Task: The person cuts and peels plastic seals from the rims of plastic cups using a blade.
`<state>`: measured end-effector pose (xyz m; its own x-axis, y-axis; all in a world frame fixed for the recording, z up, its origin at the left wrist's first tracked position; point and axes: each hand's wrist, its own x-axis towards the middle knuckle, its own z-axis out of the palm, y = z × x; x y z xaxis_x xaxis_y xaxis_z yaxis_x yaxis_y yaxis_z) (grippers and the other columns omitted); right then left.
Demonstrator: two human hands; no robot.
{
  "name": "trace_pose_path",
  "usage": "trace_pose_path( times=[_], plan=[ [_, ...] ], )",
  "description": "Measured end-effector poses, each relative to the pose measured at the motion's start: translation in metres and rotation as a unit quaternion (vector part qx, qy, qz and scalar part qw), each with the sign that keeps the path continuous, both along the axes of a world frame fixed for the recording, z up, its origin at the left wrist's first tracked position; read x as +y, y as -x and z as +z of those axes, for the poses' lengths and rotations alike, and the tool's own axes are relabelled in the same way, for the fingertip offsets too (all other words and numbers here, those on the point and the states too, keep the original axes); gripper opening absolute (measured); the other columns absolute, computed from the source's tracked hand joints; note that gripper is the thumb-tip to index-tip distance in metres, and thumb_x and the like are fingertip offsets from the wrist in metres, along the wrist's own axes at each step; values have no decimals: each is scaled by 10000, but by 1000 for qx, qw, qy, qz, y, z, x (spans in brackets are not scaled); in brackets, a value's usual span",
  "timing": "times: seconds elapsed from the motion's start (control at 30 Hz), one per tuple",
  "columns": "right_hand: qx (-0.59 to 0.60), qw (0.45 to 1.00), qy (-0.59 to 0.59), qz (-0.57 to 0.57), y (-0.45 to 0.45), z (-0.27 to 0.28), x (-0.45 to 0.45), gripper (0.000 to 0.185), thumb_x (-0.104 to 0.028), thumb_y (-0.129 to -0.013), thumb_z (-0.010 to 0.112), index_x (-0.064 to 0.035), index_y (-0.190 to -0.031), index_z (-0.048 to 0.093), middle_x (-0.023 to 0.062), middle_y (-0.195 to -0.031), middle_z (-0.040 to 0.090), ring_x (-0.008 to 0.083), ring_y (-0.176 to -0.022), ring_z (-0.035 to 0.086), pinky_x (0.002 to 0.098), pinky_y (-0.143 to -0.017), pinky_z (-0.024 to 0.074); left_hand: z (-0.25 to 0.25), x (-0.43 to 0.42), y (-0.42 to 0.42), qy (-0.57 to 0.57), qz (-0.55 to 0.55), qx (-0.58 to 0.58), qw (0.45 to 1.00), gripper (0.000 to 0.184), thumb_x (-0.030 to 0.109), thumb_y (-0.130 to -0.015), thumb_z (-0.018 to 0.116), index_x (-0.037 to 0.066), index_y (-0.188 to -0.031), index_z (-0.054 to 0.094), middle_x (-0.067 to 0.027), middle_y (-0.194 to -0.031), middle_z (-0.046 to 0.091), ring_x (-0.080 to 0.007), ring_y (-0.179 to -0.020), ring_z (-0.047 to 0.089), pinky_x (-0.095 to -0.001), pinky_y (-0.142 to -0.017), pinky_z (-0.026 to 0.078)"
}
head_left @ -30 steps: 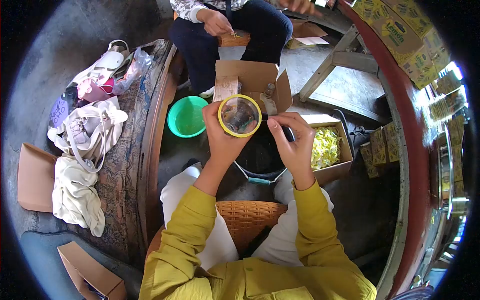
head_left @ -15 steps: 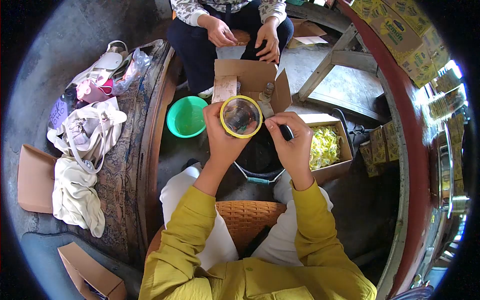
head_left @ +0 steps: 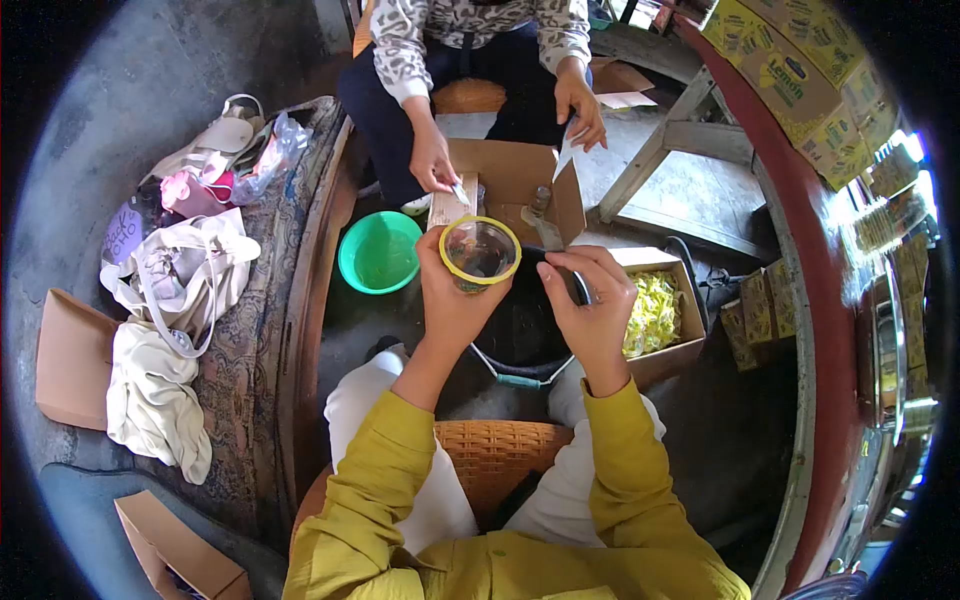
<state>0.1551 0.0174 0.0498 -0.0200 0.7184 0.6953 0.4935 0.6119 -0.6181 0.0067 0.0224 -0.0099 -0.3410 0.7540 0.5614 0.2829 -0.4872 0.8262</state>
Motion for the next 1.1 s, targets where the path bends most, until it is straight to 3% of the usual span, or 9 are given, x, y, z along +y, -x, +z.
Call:
trace_pose_path(
  times=[0.1,0.3,0.4,0.83,1.1],
  plan=[
    [-7,1000,-11,17,-1,0,-1,105,20,-689,667,-47,-771,666,98,-781,631,239,-709,601,300,-652,464,1,1,1,21,3,-23,1000,742,127,-588,819,-3,-1122,321,-147,-1060,457,-234,-955,524,-323,-814,441],
    [2,998,-55,13,5,-8,-4,175,65,-668,664,-26,-777,562,86,-782,634,230,-695,603,306,-630,469,15,-5,4,-12,75,69,995,747,130,-599,817,6,-1133,310,-147,-1021,496,-228,-929,546,-315,-800,454],
    [-10,997,-70,14,8,-11,-6,212,79,-654,666,-19,-793,540,88,-776,632,231,-680,597,307,-618,463,14,-6,4,4,41,24,999,778,104,-581,815,15,-1147,288,-134,-1064,444,-223,-978,491,-343,-851,415],
    [-82,989,-122,14,10,-13,-5,284,99,-624,658,-16,-854,538,72,-740,606,229,-635,571,314,-586,440,14,-11,-1,-12,27,51,998,802,90,-550,829,31,-1150,301,-128,-1076,454,-227,-977,502,-339,-850,424],
    [-83,988,-127,-1,11,-17,-5,371,92,-635,643,-11,-978,545,60,-768,630,221,-649,582,307,-610,456,13,-11,-3,-11,34,67,997,798,94,-553,829,26,-1151,305,-136,-1058,468,-228,-973,509,-333,-849,427]
  ],
)
